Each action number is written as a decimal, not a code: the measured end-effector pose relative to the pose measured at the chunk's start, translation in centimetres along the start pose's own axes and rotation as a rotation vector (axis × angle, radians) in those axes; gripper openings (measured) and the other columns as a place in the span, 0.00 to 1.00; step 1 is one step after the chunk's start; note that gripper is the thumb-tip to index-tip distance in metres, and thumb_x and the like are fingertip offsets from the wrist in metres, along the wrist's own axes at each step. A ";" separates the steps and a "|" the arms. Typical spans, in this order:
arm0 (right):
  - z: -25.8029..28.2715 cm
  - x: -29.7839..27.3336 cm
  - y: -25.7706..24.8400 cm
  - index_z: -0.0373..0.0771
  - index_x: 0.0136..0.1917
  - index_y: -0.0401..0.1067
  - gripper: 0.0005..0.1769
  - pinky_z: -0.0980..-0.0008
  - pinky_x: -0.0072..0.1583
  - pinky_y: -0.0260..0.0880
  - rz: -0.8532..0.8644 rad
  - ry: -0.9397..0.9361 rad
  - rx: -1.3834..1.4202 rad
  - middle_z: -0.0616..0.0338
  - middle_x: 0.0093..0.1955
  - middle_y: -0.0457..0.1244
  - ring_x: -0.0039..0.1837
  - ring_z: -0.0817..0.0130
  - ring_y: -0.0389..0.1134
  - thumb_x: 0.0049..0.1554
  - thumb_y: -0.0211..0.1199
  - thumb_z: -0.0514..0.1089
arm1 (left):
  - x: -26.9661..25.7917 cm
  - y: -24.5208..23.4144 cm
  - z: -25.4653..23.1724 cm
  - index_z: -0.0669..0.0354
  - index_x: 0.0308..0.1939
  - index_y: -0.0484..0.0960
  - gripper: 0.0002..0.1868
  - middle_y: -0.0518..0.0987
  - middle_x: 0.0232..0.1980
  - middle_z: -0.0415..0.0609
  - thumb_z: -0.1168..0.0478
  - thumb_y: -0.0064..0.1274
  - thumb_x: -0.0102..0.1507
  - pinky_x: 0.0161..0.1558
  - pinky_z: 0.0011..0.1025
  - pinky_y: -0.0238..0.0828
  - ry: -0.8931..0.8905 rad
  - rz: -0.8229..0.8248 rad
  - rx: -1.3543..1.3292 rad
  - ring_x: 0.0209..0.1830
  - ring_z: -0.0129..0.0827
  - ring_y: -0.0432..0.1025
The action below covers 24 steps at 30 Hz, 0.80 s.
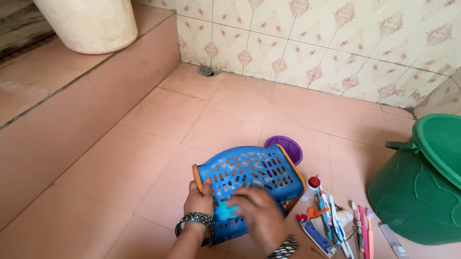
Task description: The person scrubs a two-tiered blue and orange plastic dish rack with a blue sponge. They clean the top and bottom shelves, the side supports, and the underside of the rack, repeatedly dipping the sponge into a purple cup for water. The person also wipes the floor around the rack and handles a green bucket nearby.
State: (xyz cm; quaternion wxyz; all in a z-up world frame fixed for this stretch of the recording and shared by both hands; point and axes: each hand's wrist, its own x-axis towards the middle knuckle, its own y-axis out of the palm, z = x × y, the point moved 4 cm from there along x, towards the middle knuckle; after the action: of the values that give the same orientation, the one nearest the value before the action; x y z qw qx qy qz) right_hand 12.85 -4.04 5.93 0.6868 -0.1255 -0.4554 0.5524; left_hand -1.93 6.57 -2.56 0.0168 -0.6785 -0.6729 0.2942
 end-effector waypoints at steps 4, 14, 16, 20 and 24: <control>-2.3 -1.2 -3.7 0.48 0.42 0.79 0.19 0.60 0.58 0.70 -0.065 -0.083 -0.309 0.57 0.56 0.67 0.60 0.54 0.68 0.39 0.63 0.29 | 0.4 -0.6 -0.7 0.52 0.57 0.71 0.22 0.84 0.47 0.56 0.43 0.41 0.67 0.53 0.42 0.72 0.014 0.030 -0.079 0.48 0.48 0.78; -5.7 -2.4 -3.9 0.47 0.47 0.77 0.16 0.61 0.59 0.69 0.011 0.028 -0.355 0.60 0.55 0.67 0.60 0.58 0.68 0.46 0.61 0.32 | 0.9 -0.5 -1.0 0.58 0.56 0.70 0.21 0.83 0.47 0.60 0.45 0.40 0.69 0.52 0.42 0.74 0.002 0.070 0.026 0.48 0.49 0.80; -7.3 -2.5 -3.7 0.47 0.48 0.76 0.15 0.63 0.59 0.69 -0.014 0.076 -0.333 0.60 0.55 0.67 0.60 0.59 0.67 0.48 0.62 0.33 | 0.9 -0.5 -0.8 0.58 0.56 0.69 0.23 0.83 0.46 0.62 0.44 0.40 0.70 0.51 0.44 0.74 -0.027 0.064 0.045 0.47 0.52 0.79; -4.4 -3.8 0.0 0.48 0.50 0.77 0.19 0.59 0.62 0.68 0.010 -0.154 -0.335 0.58 0.56 0.66 0.61 0.57 0.67 0.46 0.62 0.33 | 1.0 -0.2 -0.8 0.60 0.56 0.69 0.24 0.84 0.45 0.63 0.44 0.40 0.69 0.51 0.45 0.75 0.005 0.061 0.041 0.46 0.53 0.81; -4.6 -3.0 -0.8 0.46 0.51 0.76 0.19 0.57 0.61 0.67 -0.030 -0.231 -0.310 0.55 0.57 0.66 0.60 0.53 0.66 0.45 0.62 0.34 | 1.4 -0.5 -0.2 0.59 0.57 0.69 0.24 0.83 0.47 0.64 0.43 0.38 0.70 0.52 0.44 0.74 0.010 0.071 0.125 0.49 0.53 0.79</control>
State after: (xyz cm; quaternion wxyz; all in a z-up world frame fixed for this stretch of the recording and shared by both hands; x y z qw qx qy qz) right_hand 16.94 -5.48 2.49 0.6106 -0.1587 -0.6127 0.4759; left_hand -2.43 8.03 -2.68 0.0522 -0.7011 -0.6285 0.3328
